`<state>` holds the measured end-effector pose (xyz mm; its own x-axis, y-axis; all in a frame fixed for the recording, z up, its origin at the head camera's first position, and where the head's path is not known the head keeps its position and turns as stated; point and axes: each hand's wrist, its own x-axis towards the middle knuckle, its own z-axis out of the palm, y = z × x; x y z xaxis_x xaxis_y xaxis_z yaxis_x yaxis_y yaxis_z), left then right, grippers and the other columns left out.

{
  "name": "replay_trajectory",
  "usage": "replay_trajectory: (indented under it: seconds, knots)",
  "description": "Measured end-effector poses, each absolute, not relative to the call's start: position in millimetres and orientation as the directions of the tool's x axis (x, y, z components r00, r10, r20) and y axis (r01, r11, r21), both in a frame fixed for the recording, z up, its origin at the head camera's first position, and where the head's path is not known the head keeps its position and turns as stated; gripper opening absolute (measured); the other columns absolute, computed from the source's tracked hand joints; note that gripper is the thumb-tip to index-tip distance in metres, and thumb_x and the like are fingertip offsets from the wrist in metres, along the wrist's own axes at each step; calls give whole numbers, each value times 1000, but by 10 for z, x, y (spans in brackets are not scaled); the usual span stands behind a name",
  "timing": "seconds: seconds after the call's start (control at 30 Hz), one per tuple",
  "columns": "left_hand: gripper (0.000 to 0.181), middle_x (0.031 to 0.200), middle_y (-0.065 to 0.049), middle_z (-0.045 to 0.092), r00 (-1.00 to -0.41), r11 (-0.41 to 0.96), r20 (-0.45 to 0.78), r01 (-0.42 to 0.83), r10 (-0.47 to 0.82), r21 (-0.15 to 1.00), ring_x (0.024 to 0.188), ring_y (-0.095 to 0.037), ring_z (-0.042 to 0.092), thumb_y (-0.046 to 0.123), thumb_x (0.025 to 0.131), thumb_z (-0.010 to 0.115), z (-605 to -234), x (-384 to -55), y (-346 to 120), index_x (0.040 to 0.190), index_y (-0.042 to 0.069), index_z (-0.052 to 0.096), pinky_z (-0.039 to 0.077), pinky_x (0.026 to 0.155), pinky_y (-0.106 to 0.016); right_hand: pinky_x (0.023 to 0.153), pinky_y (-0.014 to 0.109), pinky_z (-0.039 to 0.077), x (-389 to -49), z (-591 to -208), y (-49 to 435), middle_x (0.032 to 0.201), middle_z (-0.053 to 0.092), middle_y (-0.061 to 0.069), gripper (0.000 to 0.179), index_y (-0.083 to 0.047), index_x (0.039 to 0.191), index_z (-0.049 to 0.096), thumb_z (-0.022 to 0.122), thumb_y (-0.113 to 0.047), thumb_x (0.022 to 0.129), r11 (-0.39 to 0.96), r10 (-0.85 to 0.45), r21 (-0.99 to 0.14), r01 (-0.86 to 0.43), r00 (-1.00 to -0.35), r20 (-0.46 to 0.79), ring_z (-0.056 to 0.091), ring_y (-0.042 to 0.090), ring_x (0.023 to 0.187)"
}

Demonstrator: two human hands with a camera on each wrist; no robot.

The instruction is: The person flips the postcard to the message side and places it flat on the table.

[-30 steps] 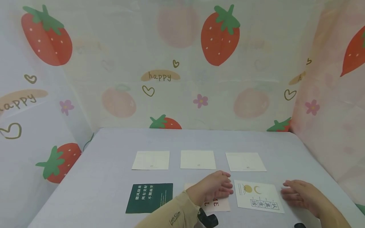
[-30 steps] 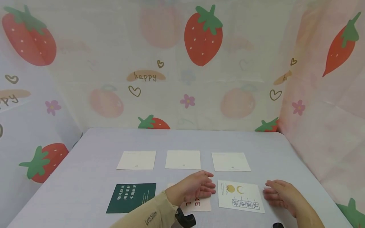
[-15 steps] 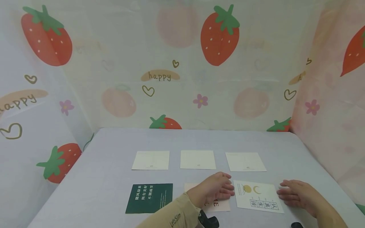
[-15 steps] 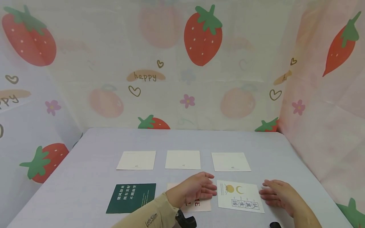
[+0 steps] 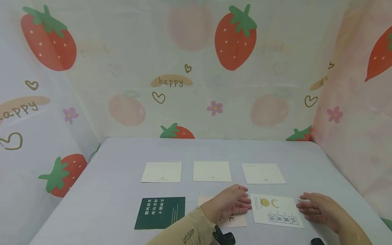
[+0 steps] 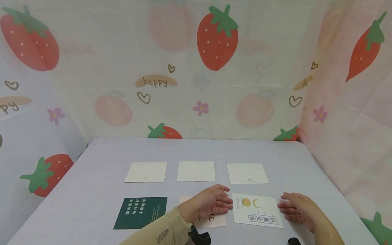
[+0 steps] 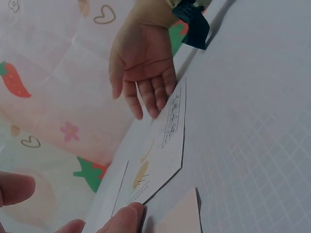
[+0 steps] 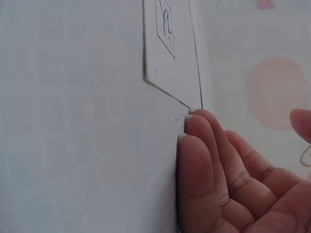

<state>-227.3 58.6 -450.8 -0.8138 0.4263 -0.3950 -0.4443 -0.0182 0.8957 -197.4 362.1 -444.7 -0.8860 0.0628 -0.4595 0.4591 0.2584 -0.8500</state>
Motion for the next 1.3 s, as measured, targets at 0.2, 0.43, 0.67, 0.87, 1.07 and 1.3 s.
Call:
replay_trajectory:
  seconds: [0.2, 0.43, 0.67, 0.87, 1.07, 1.3]
  knots:
    - [31, 100, -16, 58, -812, -59, -383, -452, 441, 890, 86, -26, 62, 13, 89, 48, -4523, -2270, 586, 120, 6, 49, 53, 76, -37, 74, 37, 53, -1981, -4445, 3619, 90, 68, 7, 67, 11, 128, 30, 48, -42, 91, 256, 69, -846, 468, -881, -467, 65, 21, 83]
    - [28, 99, -14, 57, -820, -78, -371, -445, 437, 892, 83, -25, 62, 13, 90, 48, -4540, -2301, 618, 118, 8, 49, 54, 72, -34, 74, 37, 53, -1982, -4447, 3618, 89, 68, 6, 67, 11, 128, 30, 48, -42, 92, 261, 72, -843, 471, -880, -470, 65, 20, 83]
    - [30, 97, -14, 59, -839, -95, -347, -421, 420, 902, 82, -24, 63, 5, 88, 51, -4575, -2327, 660, 118, 7, 48, 54, 73, -34, 74, 37, 53, -1988, -4454, 3628, 90, 68, 6, 69, 11, 129, 29, 47, -44, 92, 264, 72, -838, 478, -876, -477, 65, 20, 83]
    - [30, 92, -13, 61, -844, -76, -345, -409, 411, 909, 79, -22, 63, 5, 88, 53, -4562, -2318, 701, 117, 6, 51, 54, 72, -32, 74, 37, 53, -1989, -4454, 3629, 90, 68, 6, 67, 11, 129, 30, 47, -43, 92, 268, 71, -838, 476, -877, -476, 65, 20, 83]
    - [26, 89, -11, 62, -840, -28, -355, -400, 412, 916, 75, -18, 63, 4, 88, 52, -4544, -2316, 728, 113, 6, 55, 55, 68, -29, 74, 36, 53, -1985, -4454, 3624, 91, 68, 6, 68, 11, 128, 31, 47, -44, 92, 275, 70, -837, 472, -879, -472, 65, 20, 83]
    - [20, 85, -10, 65, -836, -23, -304, -353, 457, 935, 70, -17, 63, 1, 84, 56, -4605, -2322, 776, 104, 4, 59, 55, 65, -28, 74, 37, 53, -1993, -4451, 3606, 91, 68, 6, 68, 11, 128, 32, 47, -45, 91, 292, 74, -832, 472, -878, -473, 64, 19, 83]
